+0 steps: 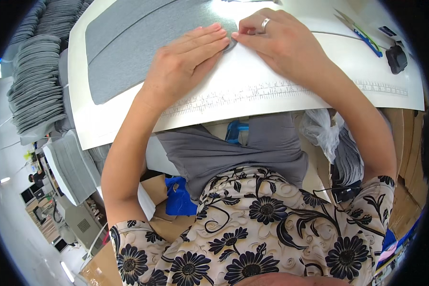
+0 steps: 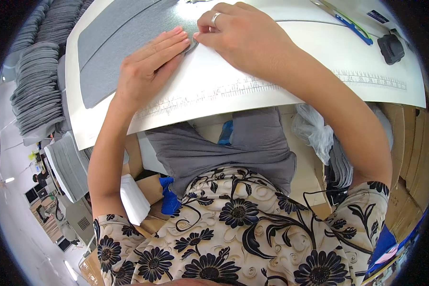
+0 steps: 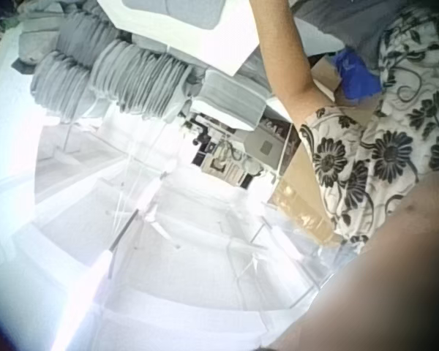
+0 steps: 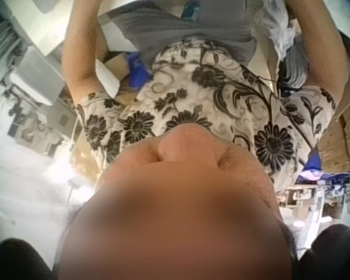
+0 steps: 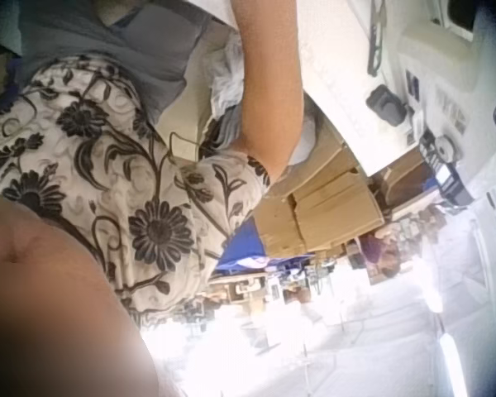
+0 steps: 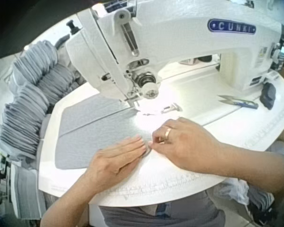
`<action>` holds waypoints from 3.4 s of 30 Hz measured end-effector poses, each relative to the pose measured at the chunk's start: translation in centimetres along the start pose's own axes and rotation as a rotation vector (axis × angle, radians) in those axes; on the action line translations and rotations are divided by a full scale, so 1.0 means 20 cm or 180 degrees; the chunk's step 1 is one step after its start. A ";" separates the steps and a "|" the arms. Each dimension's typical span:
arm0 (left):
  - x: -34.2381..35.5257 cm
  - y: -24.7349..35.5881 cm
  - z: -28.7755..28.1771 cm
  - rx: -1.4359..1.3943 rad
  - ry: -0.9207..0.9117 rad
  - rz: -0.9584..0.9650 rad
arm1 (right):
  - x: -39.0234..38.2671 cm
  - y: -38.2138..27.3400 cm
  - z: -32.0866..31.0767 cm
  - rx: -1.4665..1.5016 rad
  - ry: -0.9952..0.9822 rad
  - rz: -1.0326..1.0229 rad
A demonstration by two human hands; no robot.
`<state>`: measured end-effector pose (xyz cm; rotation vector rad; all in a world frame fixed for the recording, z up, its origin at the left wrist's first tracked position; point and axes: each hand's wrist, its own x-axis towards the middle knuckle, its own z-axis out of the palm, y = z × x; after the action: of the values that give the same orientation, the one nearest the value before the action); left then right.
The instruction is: Sewing a protective sleeve or cover using an industrial sewing machine.
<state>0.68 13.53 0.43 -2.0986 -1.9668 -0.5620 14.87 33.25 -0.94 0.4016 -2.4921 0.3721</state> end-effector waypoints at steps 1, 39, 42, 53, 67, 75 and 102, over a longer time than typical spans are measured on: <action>-0.01 -0.01 -0.01 -0.0217 0.0023 -0.0074 | 0.00 -0.01 0.00 -0.0055 -0.0017 -0.0055; 0.16 -0.23 0.10 0.0437 0.0641 -0.0387 | 0.08 0.07 0.07 -0.0840 -0.0355 0.0316; 0.13 -0.28 0.07 0.0371 0.0395 -0.0034 | 0.07 0.07 0.08 -0.0858 -0.0445 0.0352; 0.15 -0.16 0.08 0.1080 0.0111 -0.0088 | 0.09 0.10 -0.01 0.0250 0.0045 0.1177; 0.29 -0.06 0.00 0.1054 -0.0982 -0.1616 | 0.06 0.16 0.02 0.0539 0.0344 0.1292; 0.17 -0.13 0.10 0.0968 0.0450 -0.0891 | 0.06 0.09 0.09 0.0178 -0.0006 -0.0089; 0.15 -0.27 0.06 0.0327 0.0297 -0.0215 | 0.16 -0.20 0.24 -0.0338 0.0161 -0.0024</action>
<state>-4.36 17.13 -0.01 -1.9169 -1.9767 -0.5484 11.45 27.25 -2.16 0.3541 -2.4476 0.2425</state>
